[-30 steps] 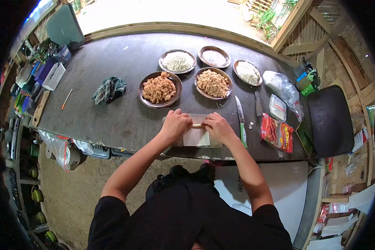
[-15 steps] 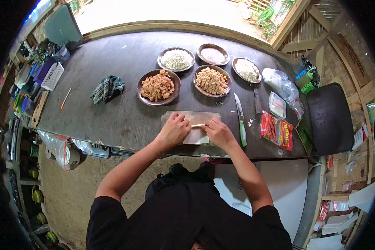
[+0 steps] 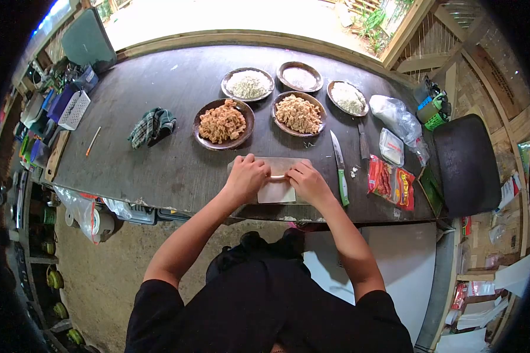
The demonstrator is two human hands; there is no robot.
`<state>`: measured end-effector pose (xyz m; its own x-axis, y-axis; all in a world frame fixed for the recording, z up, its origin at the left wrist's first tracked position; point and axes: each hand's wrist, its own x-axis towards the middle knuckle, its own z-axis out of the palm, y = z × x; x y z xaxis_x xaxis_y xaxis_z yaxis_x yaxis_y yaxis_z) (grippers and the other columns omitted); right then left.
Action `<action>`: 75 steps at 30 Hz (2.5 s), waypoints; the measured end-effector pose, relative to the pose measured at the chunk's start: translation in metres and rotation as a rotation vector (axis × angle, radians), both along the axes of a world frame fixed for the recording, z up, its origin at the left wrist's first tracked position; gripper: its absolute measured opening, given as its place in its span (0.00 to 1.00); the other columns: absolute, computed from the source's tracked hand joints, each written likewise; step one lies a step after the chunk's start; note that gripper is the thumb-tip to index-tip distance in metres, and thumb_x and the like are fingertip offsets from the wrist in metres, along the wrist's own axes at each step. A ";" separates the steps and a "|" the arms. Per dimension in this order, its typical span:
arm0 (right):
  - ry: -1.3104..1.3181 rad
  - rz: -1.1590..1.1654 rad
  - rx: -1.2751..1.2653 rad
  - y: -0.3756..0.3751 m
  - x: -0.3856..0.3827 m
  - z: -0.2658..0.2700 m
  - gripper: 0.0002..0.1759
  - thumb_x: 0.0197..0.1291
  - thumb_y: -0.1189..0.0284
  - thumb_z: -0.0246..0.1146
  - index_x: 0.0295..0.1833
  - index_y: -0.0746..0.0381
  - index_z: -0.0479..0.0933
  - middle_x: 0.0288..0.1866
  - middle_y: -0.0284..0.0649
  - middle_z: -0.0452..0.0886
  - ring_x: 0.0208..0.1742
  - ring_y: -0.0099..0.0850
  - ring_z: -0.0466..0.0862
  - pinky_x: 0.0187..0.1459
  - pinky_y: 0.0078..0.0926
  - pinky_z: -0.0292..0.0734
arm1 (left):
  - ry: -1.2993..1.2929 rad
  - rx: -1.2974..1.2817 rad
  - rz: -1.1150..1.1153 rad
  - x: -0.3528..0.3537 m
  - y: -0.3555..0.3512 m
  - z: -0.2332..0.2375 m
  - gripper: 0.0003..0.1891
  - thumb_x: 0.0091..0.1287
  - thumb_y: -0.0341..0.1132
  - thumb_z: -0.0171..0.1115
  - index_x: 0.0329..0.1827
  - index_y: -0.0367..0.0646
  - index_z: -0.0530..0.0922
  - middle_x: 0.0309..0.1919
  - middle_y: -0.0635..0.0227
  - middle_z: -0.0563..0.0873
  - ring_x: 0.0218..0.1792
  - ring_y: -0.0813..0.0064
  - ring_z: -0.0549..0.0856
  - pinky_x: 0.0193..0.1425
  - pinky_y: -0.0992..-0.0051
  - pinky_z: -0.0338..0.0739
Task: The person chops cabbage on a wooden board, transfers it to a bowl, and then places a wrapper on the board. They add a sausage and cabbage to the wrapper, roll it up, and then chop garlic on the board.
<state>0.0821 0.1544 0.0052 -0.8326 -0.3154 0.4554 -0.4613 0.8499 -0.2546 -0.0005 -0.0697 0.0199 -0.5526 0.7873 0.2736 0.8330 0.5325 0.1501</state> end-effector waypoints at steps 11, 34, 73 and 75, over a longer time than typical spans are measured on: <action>0.073 0.051 0.061 -0.001 0.020 0.002 0.08 0.55 0.79 0.67 0.42 0.65 0.85 0.40 0.39 0.82 0.46 0.38 0.83 0.50 0.33 0.83 | 0.208 -0.010 -0.181 0.014 -0.012 -0.004 0.05 0.64 0.38 0.66 0.34 0.49 0.86 0.33 0.71 0.86 0.46 0.67 0.82 0.57 0.61 0.73; 0.109 -0.012 0.085 -0.002 0.013 -0.001 0.08 0.53 0.79 0.65 0.40 0.64 0.82 0.39 0.40 0.81 0.45 0.38 0.82 0.51 0.33 0.81 | 0.191 0.014 -0.134 -0.005 -0.004 0.000 0.07 0.65 0.37 0.62 0.30 0.49 0.83 0.32 0.72 0.87 0.45 0.66 0.83 0.54 0.63 0.72; -0.096 -0.145 -0.301 -0.012 0.028 0.004 0.07 0.57 0.78 0.72 0.42 0.66 0.86 0.43 0.44 0.85 0.49 0.45 0.84 0.53 0.41 0.81 | -0.157 0.171 0.042 0.011 -0.004 -0.007 0.08 0.64 0.44 0.73 0.34 0.52 0.90 0.37 0.75 0.89 0.45 0.66 0.82 0.54 0.63 0.74; -0.115 -0.127 -0.274 -0.010 0.026 0.005 0.07 0.57 0.78 0.72 0.41 0.66 0.86 0.43 0.43 0.86 0.49 0.45 0.84 0.53 0.41 0.81 | -0.106 0.186 -0.022 0.009 -0.004 -0.007 0.07 0.63 0.44 0.72 0.34 0.53 0.90 0.35 0.75 0.88 0.45 0.65 0.82 0.54 0.64 0.72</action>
<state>0.1080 0.1448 0.0100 -0.9083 -0.0839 0.4098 -0.3105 0.7917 -0.5261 0.0090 -0.0734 0.0126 -0.5694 0.7405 0.3570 0.8184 0.4696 0.3313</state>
